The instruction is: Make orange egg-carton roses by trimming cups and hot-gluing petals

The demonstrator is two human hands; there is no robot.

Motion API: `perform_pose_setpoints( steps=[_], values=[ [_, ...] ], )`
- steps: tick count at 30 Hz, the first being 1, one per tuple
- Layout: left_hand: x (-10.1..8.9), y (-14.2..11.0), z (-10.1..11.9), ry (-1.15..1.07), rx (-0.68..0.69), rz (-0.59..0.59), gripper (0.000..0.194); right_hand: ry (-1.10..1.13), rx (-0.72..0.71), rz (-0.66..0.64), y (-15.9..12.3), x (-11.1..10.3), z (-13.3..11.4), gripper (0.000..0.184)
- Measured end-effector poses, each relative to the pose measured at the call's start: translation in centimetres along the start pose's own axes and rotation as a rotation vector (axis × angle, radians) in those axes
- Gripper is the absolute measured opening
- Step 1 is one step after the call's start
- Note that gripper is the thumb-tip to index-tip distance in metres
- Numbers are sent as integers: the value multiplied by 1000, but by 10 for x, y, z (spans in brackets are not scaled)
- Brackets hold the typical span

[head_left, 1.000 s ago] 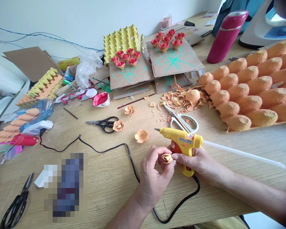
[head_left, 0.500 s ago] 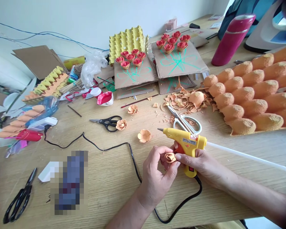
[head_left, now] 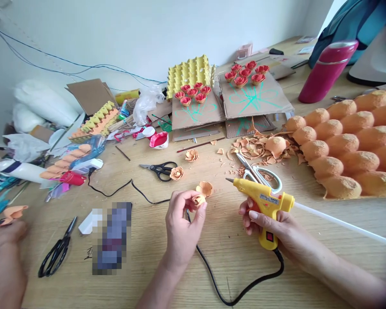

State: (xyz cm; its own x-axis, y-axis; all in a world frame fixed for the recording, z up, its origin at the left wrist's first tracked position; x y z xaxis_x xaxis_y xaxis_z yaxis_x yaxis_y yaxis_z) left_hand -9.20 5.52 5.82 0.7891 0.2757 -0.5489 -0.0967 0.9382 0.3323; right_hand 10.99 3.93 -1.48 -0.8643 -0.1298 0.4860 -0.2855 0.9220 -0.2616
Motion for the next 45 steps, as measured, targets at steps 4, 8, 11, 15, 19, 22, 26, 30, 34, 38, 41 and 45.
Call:
perform_pose_setpoints(
  steps=[4,8,11,15,19,22,26,30,34,38,41,45],
  values=[
    [-4,11,-25,192,-77,-114,11,-11,2,-14,-2,-1,3,26],
    [6,7,-38,287,-91,-213,9,-9,-1,-12,-2,-2,3,25],
    [9,5,-38,380,-53,-222,10,-4,-11,-5,-1,-4,2,23],
    [8,7,-36,471,-25,-219,12,-12,-26,-18,0,-5,0,20],
    [9,11,-40,471,-36,-255,12,-22,-26,3,1,-8,0,21],
    [9,12,-45,451,-53,-276,13,-23,-5,51,1,-10,-3,24],
    [6,9,-51,393,-89,-265,23,-66,23,76,1,-7,-16,29],
    [1,7,-55,337,-124,-234,35,-71,18,34,6,6,-32,25],
    [2,9,-49,365,-84,-250,28,-62,-62,8,20,14,-34,20],
    [1,21,-41,428,-2,-271,14,-38,-83,-15,30,13,-21,18],
    [1,36,-40,422,17,-262,12,-74,-84,-31,31,9,-17,18],
    [9,51,-42,521,82,-276,13,-82,-104,-28,27,3,-20,20]
  ],
)
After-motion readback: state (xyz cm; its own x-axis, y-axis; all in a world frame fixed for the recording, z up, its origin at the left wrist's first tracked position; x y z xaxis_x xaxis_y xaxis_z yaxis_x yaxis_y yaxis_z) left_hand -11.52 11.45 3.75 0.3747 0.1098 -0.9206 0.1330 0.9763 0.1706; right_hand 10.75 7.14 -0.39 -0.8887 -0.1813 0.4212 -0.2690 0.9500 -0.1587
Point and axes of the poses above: each hand's wrist, its own y-axis towards the middle knuckle, its own x-axis out of the palm, z = x × y, the point moved 8 cm from there along y, towards the middle knuckle, and after that the axes turned 4 degrees about -x, right-handed, at the moved point
